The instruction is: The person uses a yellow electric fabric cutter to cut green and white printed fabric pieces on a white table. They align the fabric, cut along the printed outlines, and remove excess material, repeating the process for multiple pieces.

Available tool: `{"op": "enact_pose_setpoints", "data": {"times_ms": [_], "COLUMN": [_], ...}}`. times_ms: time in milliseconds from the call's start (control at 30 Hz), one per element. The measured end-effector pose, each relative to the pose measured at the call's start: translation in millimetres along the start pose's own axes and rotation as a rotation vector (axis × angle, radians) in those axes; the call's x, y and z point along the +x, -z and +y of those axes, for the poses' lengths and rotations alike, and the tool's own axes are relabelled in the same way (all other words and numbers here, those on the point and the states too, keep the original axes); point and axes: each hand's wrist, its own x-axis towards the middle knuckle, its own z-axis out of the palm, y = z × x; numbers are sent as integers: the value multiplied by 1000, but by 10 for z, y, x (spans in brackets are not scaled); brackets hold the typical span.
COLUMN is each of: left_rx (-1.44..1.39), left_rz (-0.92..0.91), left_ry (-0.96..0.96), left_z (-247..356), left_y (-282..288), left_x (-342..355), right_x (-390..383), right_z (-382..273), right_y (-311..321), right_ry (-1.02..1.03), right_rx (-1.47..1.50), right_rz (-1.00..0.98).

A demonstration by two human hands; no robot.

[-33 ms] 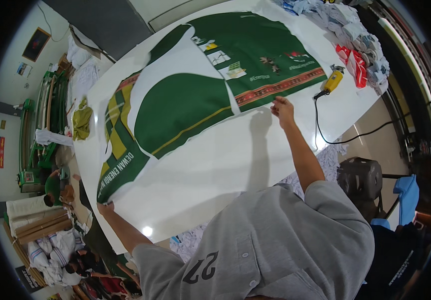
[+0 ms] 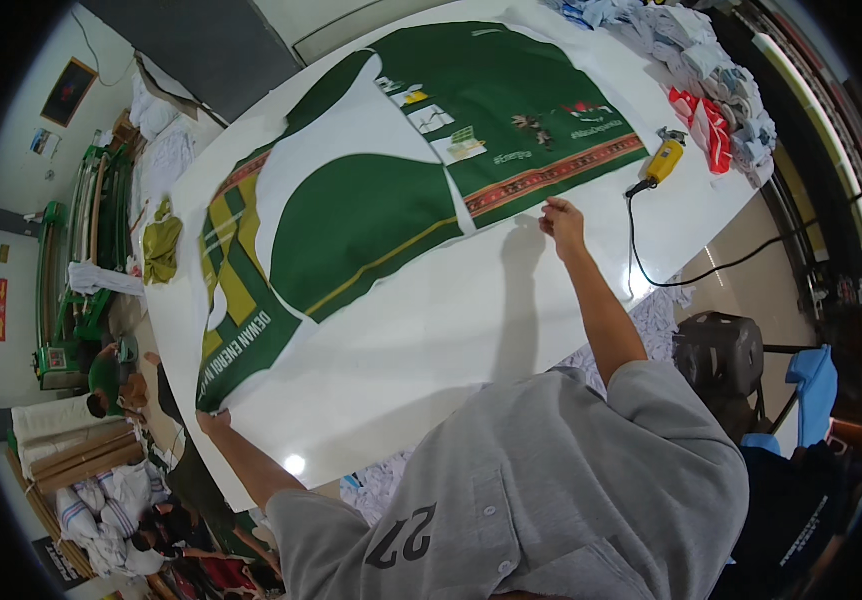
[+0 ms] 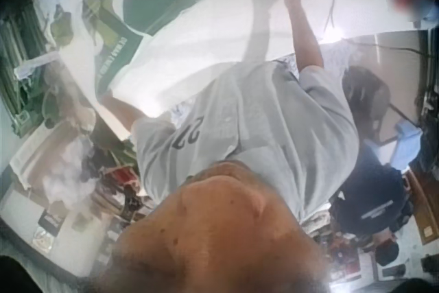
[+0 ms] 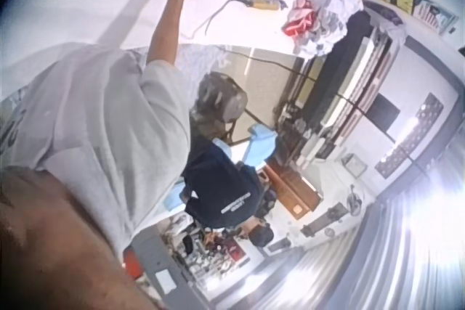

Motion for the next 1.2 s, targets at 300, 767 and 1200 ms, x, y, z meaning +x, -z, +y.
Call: {"op": "enact_pose_setpoints", "data": {"times_ms": [300,767,1200], "left_rx": [369,1294,1722], "left_rz": [245,147,-34], "left_ry": [-204,-979,-1041], "left_z": [-487,-3482,-4049], "left_y": [111,-743,-1612], "left_x": [-47,-1960,-3012], "right_x": [450,2409,2565], "right_z": [241,-503,-499], "right_y": [201,778,788], "right_ry": [228,830,696], "right_rx": [-549,-1407,-1311], "right_rz": [94,-51,-251]}}
